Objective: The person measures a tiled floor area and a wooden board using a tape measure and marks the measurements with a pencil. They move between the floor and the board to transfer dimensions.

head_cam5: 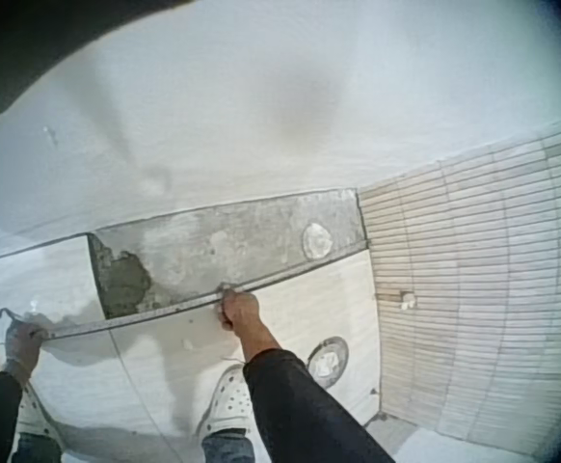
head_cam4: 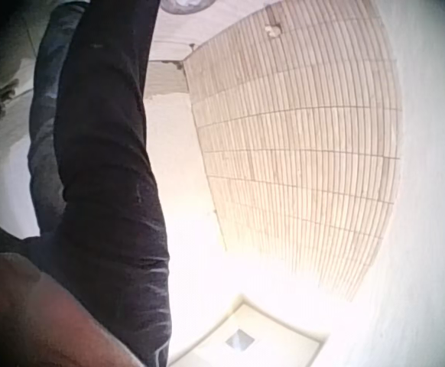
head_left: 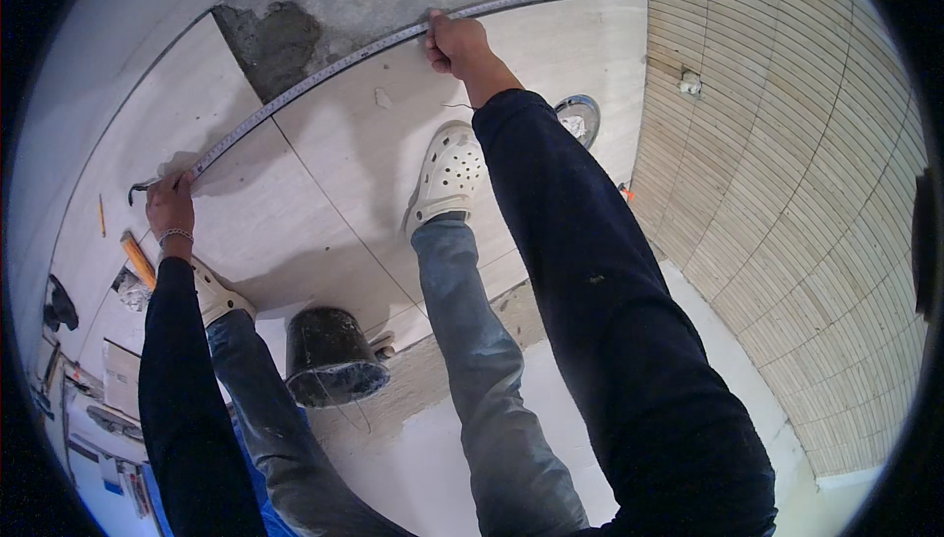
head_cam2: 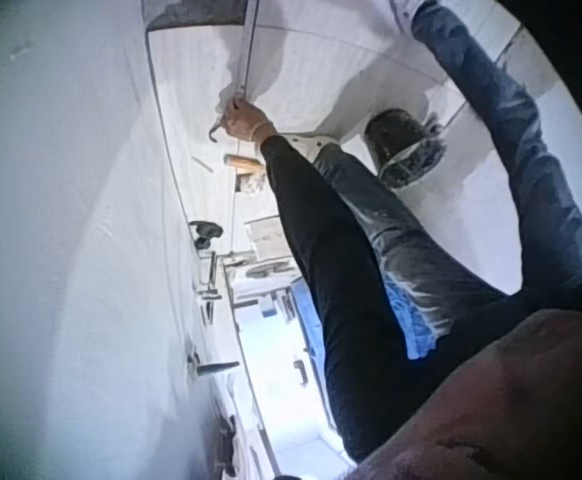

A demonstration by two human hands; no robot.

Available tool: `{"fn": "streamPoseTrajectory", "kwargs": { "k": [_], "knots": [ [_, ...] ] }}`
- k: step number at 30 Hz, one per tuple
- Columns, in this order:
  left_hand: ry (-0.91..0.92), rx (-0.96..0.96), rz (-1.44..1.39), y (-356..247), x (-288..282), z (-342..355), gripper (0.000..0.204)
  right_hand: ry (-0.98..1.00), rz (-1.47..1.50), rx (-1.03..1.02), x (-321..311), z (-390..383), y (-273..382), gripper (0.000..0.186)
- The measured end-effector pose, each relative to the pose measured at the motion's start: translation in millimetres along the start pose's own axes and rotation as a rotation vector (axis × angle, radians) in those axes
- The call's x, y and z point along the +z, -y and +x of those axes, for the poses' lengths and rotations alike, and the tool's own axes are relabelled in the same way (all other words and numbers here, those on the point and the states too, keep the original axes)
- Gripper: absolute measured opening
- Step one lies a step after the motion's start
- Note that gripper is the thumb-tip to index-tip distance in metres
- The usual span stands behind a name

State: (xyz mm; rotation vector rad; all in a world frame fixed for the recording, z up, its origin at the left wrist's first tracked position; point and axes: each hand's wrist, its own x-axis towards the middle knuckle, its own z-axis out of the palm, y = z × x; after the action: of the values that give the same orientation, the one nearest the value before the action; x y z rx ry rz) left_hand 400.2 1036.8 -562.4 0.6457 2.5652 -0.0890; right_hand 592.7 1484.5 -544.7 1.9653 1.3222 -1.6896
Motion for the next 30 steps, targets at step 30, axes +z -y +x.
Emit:
{"fn": "streamPoseTrajectory", "kwargs": {
  "k": [30],
  "knots": [
    [-0.104, 0.014, -0.053, -18.7, 10.0, -0.5, 0.030, -0.021, -0.077, -0.102, -18.3, 33.1, -23.0, 0.052]
  ]
}}
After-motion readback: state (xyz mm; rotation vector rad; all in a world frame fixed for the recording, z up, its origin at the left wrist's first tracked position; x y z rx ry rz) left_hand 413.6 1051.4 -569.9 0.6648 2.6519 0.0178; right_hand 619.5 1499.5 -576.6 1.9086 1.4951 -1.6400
